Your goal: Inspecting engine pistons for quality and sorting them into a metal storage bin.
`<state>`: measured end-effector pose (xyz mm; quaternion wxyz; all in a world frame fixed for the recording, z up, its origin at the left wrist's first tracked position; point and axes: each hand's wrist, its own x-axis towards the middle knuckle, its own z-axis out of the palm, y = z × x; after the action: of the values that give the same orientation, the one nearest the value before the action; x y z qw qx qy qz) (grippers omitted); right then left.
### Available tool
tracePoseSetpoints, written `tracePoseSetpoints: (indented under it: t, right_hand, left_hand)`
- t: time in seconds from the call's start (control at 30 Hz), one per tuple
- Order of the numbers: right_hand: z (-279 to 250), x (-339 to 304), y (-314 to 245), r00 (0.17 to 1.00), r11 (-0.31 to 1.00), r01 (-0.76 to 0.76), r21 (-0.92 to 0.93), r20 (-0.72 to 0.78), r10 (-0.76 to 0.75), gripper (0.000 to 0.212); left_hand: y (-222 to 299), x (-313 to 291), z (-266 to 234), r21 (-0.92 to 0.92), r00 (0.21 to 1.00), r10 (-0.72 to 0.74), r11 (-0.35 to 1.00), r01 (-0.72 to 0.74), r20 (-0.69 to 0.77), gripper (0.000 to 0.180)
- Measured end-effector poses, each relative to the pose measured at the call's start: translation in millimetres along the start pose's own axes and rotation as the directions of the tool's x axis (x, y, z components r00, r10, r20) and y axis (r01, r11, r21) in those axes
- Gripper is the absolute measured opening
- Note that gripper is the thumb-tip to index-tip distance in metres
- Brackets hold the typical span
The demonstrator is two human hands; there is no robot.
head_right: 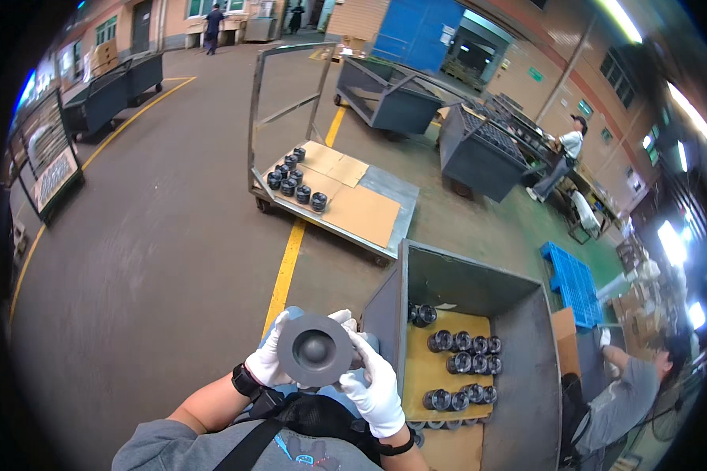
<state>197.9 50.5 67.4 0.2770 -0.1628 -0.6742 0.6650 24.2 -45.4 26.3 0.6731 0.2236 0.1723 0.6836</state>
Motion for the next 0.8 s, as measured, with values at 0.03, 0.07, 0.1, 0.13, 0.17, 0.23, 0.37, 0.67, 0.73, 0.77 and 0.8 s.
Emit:
tracePoseSetpoints:
  t: [0.03,0.07,0.1,0.13,0.17,0.23,0.37,0.67,0.73,0.77,0.8]
  right_hand:
    - [-2.4,-3.6,1.6,1.000,1.000,0.006,0.007,-0.024,-0.006,0.085]
    - [-5.5,-7.2,4.0,1.000,1.000,-0.002,0.008,-0.028,0.002,0.084]
    - [-8.4,-10.7,5.7,0.999,1.000,-0.010,0.009,-0.032,0.011,0.082]
    - [-11.4,-13.4,6.4,0.998,1.000,-0.004,0.020,-0.057,0.005,0.082]
    - [-14.3,-17.4,6.4,0.999,1.000,-0.010,-0.007,-0.042,0.009,0.082]
    - [-15.2,-22.1,5.6,0.999,1.000,-0.015,-0.020,-0.047,0.014,0.081]
    - [-5.0,-25.2,-5.1,0.969,0.936,0.212,-0.282,-0.061,-0.238,0.090]
    - [3.0,-8.3,-1.1,0.813,0.471,0.457,-0.755,0.139,-0.566,0.088]
    - [6.1,3.3,-0.4,0.817,0.460,0.435,-0.774,0.126,-0.562,0.086]
    - [7.5,5.2,-1.2,0.829,0.476,0.426,-0.770,0.122,-0.545,0.082]
    - [6.5,8.3,0.5,0.829,0.485,0.431,-0.761,0.122,-0.545,0.080]
  left_hand:
    - [0.1,1.6,4.4,0.009,1.000,-0.023,1.000,0.023,0.007,0.104]
    - [0.7,2.0,11.6,0.024,0.999,-0.043,0.999,0.043,0.001,0.107]
    - [1.0,3.7,16.2,0.040,0.998,-0.063,0.997,0.063,-0.005,0.110]
    - [-0.5,7.4,14.9,0.052,0.996,-0.089,0.995,0.088,0.000,0.110]
    - [-4.3,8.9,12.8,0.016,0.996,-0.092,0.996,0.092,-0.014,0.110]
    - [-6.7,8.8,13.6,-0.011,0.992,-0.118,0.993,0.118,-0.031,0.109]
    - [-11.6,5.5,5.3,-0.016,0.985,-0.146,0.989,0.145,-0.088,0.104]
    - [-4.6,29.1,12.2,-0.759,0.964,-0.260,0.614,0.215,0.063,0.079]
    - [-7.3,33.8,5.5,-0.786,0.965,-0.150,0.560,0.263,0.215,0.088]
    - [-12.6,31.5,-4.0,-0.823,0.967,-0.138,0.507,0.255,0.215,0.092]
    - [-16.7,29.9,-4.0,-0.824,0.977,-0.048,0.530,0.202,0.209,0.094]
